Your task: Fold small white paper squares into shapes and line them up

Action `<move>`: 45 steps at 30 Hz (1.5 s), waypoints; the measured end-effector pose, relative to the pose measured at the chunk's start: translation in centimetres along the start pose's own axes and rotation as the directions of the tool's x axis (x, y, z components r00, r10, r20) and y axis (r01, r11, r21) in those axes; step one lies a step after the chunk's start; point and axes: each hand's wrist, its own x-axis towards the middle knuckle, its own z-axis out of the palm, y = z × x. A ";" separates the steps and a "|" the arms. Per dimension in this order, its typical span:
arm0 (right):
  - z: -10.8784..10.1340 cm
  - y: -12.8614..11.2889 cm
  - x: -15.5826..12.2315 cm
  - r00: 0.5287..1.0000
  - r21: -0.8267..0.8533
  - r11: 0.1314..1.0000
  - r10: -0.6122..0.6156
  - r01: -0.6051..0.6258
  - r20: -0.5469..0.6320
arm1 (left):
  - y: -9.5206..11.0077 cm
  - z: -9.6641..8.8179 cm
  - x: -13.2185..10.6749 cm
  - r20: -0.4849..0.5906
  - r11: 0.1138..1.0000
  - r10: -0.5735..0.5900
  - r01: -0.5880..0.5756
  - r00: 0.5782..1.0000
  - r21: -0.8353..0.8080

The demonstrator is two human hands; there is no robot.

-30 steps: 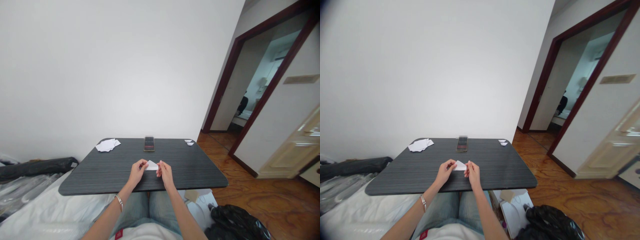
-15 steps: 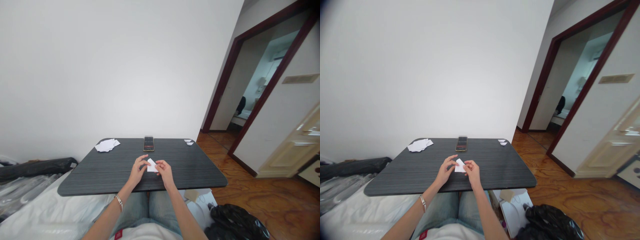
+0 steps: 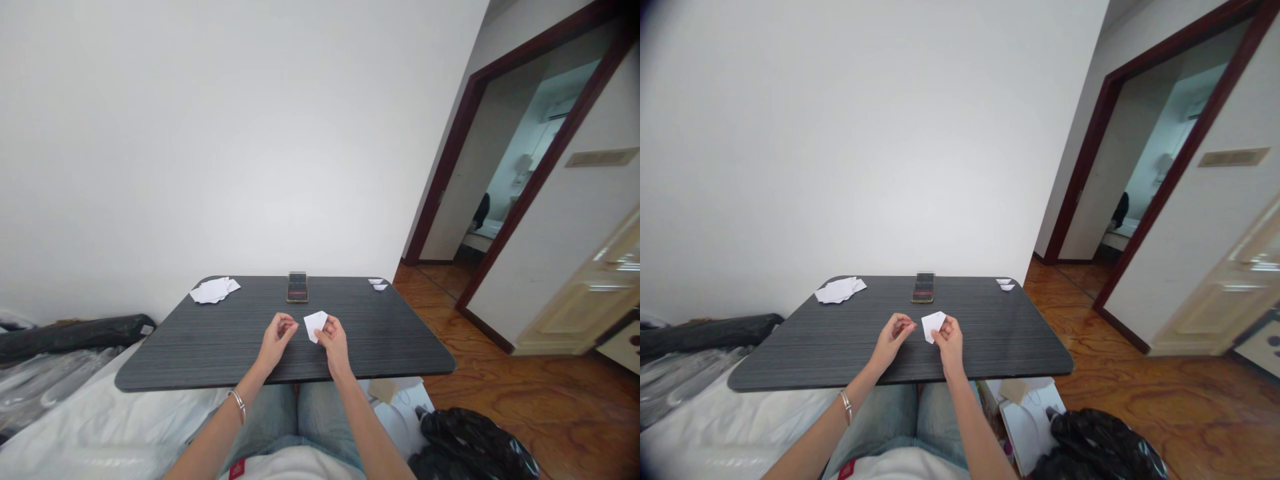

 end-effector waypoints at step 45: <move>-0.2 0.4 -0.1 0.990 -0.105 0.993 -0.034 0.049 0.136 | 0.2 -0.6 0.3 -0.090 0.992 -0.062 0.051 0.994 -0.118</move>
